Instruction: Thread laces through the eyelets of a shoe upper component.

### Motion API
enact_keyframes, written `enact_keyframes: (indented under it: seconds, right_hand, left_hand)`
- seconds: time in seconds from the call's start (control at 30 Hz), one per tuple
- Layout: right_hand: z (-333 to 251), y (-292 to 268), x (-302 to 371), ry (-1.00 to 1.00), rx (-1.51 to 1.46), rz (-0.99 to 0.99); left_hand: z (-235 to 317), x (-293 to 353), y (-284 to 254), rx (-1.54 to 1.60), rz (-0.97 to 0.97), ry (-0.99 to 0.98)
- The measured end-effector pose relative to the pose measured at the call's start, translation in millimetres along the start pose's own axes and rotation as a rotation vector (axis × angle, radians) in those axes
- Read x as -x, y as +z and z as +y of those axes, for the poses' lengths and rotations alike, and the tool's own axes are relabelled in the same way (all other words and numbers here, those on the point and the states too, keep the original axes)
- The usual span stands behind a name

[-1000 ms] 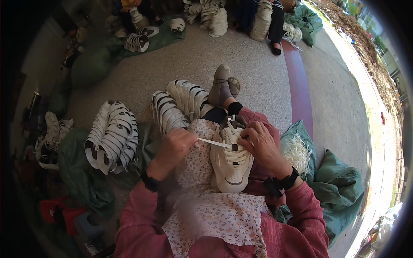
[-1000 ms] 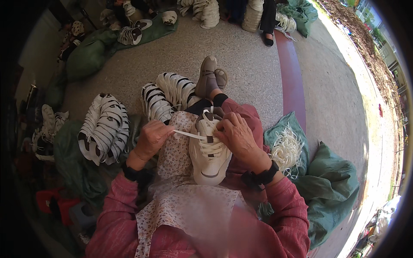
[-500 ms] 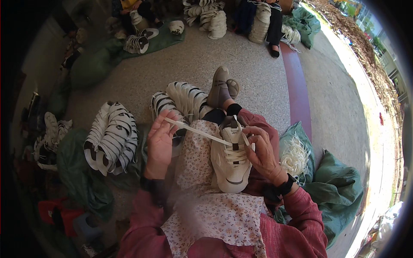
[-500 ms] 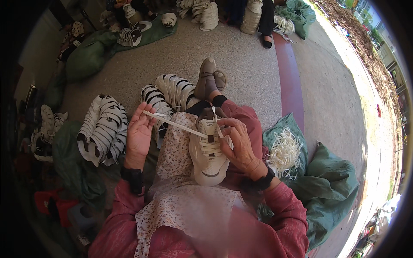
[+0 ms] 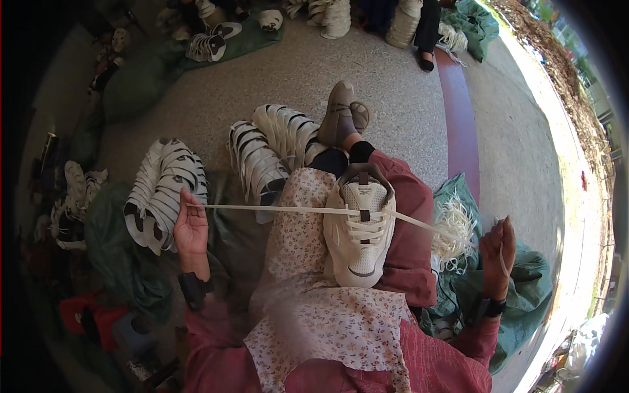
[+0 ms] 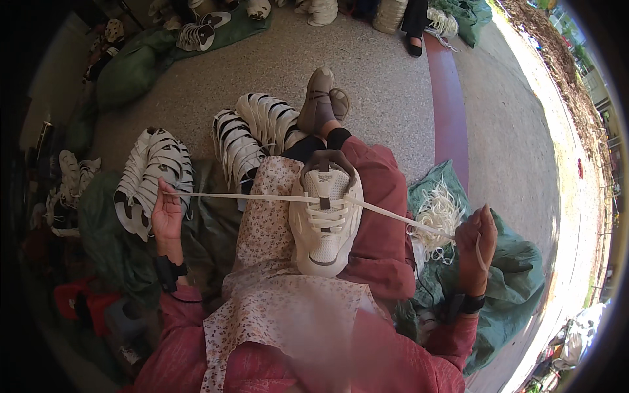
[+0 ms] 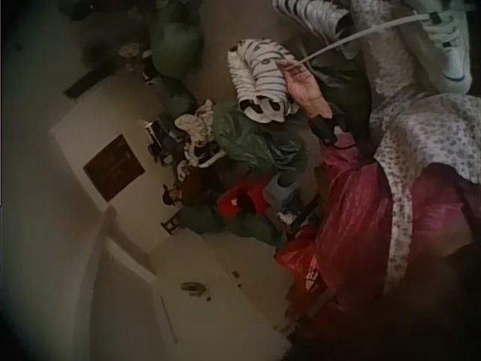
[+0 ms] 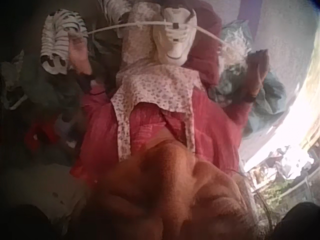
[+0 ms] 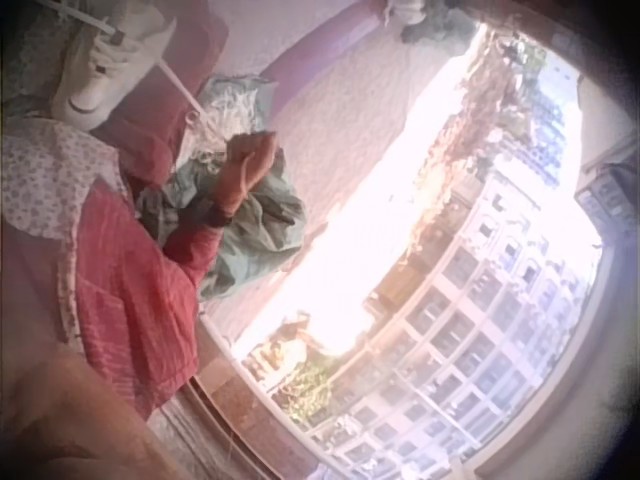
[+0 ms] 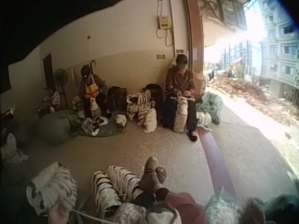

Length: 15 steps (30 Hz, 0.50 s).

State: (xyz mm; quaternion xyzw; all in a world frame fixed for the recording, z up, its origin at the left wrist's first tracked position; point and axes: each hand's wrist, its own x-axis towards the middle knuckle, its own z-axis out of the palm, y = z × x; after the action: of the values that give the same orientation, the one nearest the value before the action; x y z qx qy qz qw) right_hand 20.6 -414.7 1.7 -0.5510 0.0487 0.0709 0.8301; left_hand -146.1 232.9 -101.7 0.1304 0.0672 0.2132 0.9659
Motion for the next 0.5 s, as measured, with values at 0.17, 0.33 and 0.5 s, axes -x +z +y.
enact_keyframes:
  seconds: [0.17, 0.33, 0.5]
  right_hand:
    - [41.3, -76.8, 3.8, -0.276, 1.972, 0.201]
    - [45.3, 39.6, -12.7, -0.442, 1.2, -0.116]
    - [56.4, 141.6, -19.5, -0.707, 1.093, -0.522]
  left_hand:
    - [-16.2, -1.8, 9.4, 0.146, 0.134, -0.057]
    - [-78.9, 3.9, 63.2, -0.837, 0.022, -0.15]
    - [-174.3, 8.3, 112.2, -1.182, -0.214, -0.196]
